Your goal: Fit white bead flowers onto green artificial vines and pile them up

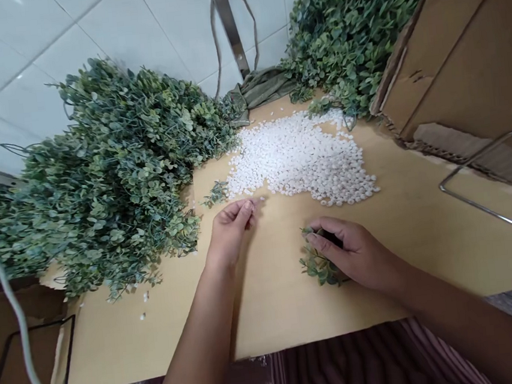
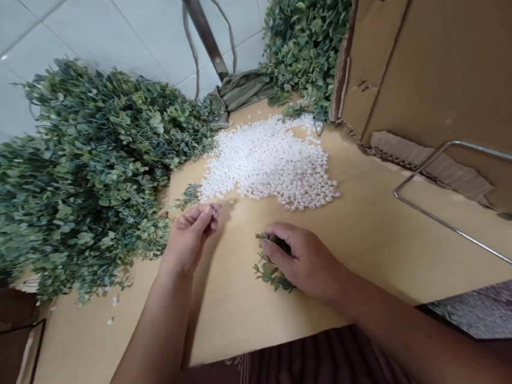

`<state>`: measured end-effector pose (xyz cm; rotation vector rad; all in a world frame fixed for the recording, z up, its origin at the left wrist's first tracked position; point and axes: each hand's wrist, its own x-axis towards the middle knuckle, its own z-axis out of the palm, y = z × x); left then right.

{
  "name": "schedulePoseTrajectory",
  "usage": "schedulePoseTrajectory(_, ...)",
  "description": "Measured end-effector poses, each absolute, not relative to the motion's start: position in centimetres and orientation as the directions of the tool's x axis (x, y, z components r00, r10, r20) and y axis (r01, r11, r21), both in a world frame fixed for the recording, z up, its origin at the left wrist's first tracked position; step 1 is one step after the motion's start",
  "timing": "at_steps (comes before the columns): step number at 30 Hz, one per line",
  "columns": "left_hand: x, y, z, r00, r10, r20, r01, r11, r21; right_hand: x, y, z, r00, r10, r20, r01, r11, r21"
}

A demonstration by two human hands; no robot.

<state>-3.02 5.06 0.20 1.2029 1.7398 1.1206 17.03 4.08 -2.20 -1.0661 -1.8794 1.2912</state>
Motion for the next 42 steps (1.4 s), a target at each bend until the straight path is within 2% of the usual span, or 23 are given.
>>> schedulePoseTrajectory(1,-2.3,4.2,0.4,-0.262,0.953,-0.154,0.119,0.19,0.975,17.1,4.1,-2.1,-0.484,0.874,0.044,0.263,0.193,-0.945)
schedulePoseTrajectory(2,-1.4,3.4,0.6,-0.237,0.952,-0.193,-0.006,0.197,0.98,17.1,4.0,-2.1,-0.484,0.874,0.045,0.252,0.188,-0.949)
schedulePoseTrajectory(4,0.2,2.1,0.5,-0.183,0.949,-0.258,-0.173,0.227,0.958,17.2,4.0,-1.9,-0.493,0.869,0.043,0.237,0.182,-0.954)
schedulePoseTrajectory(9,2.7,0.7,-0.5,-0.113,0.934,-0.339,-0.324,0.288,0.901,17.4,4.1,-1.4,-0.538,0.843,0.022,0.188,0.146,-0.971)
schedulePoseTrajectory(20,2.9,0.4,-0.9,-0.087,0.922,-0.377,-0.367,0.322,0.873,17.5,4.1,-1.1,-0.53,0.844,-0.08,0.131,-0.011,-0.991)
schedulePoseTrajectory(30,2.8,0.5,-1.1,-0.11,0.925,-0.364,-0.344,0.308,0.887,17.4,4.1,-0.9,-0.554,0.827,-0.089,0.085,-0.05,-0.995)
schedulePoseTrajectory(37,3.2,0.6,-1.1,-0.201,0.915,-0.349,-0.356,0.264,0.897,17.4,4.0,-1.0,-0.544,0.832,-0.109,0.095,-0.068,-0.993)
schedulePoseTrajectory(42,3.1,0.4,-1.4,-0.169,0.927,-0.335,-0.379,0.253,0.89,17.5,4.0,-1.1,-0.547,0.829,-0.119,0.092,-0.082,-0.992)
